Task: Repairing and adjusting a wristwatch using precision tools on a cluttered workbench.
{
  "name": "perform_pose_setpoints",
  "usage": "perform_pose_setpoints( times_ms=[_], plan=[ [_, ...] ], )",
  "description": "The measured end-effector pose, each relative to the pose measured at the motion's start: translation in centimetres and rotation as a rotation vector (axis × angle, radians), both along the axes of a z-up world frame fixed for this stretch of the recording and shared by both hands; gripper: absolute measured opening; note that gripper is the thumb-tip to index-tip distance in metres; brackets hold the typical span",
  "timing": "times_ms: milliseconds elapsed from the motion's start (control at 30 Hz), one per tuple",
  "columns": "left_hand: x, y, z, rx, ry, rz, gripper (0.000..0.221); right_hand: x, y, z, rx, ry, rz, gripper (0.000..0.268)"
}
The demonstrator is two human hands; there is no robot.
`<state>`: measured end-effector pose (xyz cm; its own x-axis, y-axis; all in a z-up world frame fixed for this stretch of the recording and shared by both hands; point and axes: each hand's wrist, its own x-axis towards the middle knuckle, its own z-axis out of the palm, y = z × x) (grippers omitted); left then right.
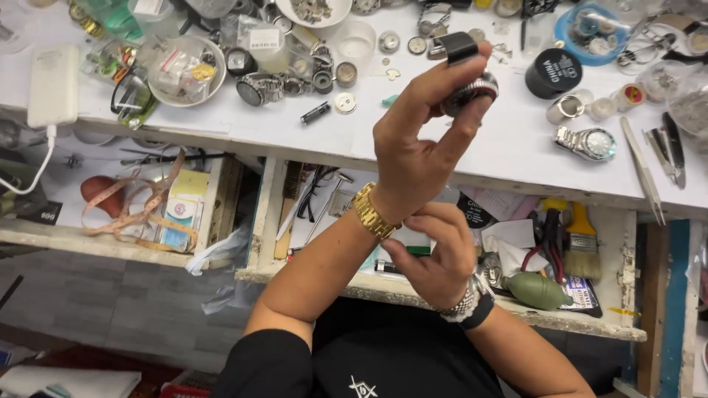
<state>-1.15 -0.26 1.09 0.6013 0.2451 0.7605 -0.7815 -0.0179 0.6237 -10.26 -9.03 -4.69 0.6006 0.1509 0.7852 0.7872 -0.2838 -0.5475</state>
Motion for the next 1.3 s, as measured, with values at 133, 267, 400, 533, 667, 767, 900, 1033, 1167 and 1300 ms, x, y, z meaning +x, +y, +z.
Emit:
perform_pose_setpoints(
  times_ms=[133, 267, 400, 533, 667, 767, 900, 1033, 1167, 1300],
  plan=[
    [-0.8, 0.3, 0.8, 0.12, -0.019, 0.071, 0.034, -0.5, 0.8, 0.1, -0.011, -0.089, -0.07, 0.031],
    [-1.0, 0.3, 1.4, 0.206, -0.098, 0.154, 0.032, -0.2, 1.0, 0.6, -0.011, -0.168, -0.136, 0.022],
    [-1.1, 0.2, 1.4, 0.148, -0.074, 0.075, 0.029, 0.0, -0.6, 0.9, -0.085, -0.211, -0.073, 0.018],
    [-1.6, 0.6, 1.4, -0.145, 0.086, -0.139, 0.035, -0.7, -1.9, -1.3, 0.041, -0.179, -0.057, 0.021],
    [-3.3, 0.4, 2.3, -0.331, 0.251, -0.35, 0.041, -1.1, -3.8, -3.6, 0.116, 0.172, 0.07, 0.026],
    [-4.7, -0.6, 2.2, -0.225, 0.427, -0.394, 0.039, -0.9, -4.4, -4.1, 0.311, 0.222, -0.055, 0.034],
    [-6.1, -0.8, 2.6, 0.265, 0.446, -0.435, 0.034, 1.0, -7.2, -4.0, 0.506, 0.236, -0.135, 0.042],
    [-7.7, -0.8, 1.5, 0.493, 0.239, -0.446, 0.035, -0.1, -10.0, -3.2, 0.574, 0.492, 0.227, 0.061],
    [-8.6, -1.0, -0.7, 0.792, 0.249, -0.491, 0.037, -2.3, -10.6, -5.1, 0.701, 0.898, 0.266, 0.066],
    [-8.5, -1.9, -0.4, 1.02, 0.468, -0.569, 0.091, -3.4, -8.2, -2.9, 1.042, 0.967, 0.37, 0.056]
  ],
)
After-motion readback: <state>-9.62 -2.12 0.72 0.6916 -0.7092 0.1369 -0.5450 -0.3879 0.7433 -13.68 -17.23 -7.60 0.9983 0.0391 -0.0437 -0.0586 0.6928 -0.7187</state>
